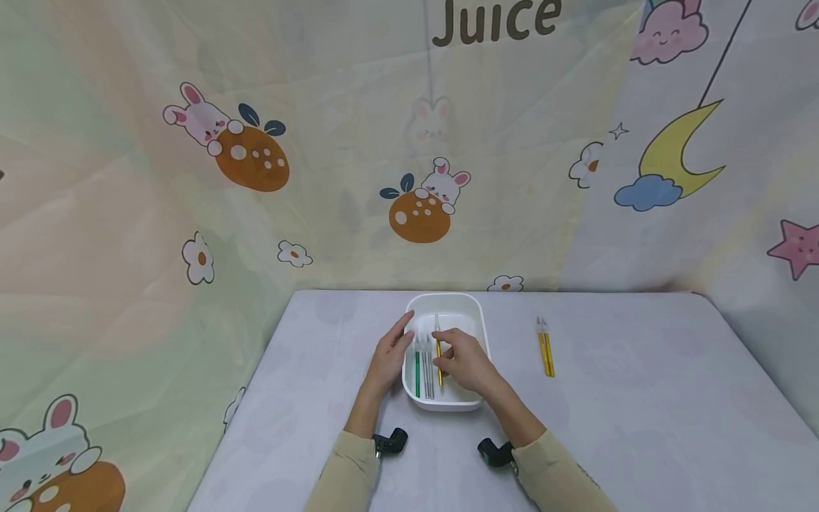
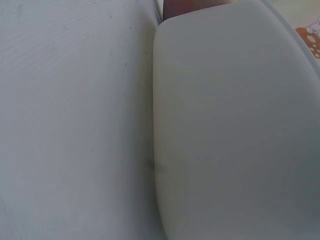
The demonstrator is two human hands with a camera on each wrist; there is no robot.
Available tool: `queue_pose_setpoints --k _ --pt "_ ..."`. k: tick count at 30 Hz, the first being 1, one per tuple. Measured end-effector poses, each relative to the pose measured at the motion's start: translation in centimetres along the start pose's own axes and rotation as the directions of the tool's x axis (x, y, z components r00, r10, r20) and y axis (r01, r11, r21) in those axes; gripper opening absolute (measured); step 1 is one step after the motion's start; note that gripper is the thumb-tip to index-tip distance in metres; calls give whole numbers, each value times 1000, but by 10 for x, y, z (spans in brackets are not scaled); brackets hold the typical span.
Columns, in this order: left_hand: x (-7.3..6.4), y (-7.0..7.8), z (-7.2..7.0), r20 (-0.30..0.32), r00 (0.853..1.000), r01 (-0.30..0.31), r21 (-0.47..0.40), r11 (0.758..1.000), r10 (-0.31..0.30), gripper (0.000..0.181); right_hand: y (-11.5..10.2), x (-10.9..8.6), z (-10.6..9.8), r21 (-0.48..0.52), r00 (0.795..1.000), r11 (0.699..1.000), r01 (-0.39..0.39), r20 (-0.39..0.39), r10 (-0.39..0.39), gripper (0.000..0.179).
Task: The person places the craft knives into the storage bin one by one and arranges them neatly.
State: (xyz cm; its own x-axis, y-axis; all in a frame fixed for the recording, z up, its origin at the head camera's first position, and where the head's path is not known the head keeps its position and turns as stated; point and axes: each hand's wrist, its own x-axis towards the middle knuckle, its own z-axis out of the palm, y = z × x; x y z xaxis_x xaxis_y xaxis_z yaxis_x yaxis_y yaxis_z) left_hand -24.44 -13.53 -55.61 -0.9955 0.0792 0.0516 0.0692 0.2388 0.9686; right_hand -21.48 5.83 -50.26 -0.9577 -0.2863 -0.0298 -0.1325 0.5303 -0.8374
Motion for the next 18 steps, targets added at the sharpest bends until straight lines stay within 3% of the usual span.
queue_pose_setpoints --k 18 --pt "-1 -2 -1 -3 1000 -6 -5 1000 6 44 0 1 2 -90 998 996 -19 65 25 52"
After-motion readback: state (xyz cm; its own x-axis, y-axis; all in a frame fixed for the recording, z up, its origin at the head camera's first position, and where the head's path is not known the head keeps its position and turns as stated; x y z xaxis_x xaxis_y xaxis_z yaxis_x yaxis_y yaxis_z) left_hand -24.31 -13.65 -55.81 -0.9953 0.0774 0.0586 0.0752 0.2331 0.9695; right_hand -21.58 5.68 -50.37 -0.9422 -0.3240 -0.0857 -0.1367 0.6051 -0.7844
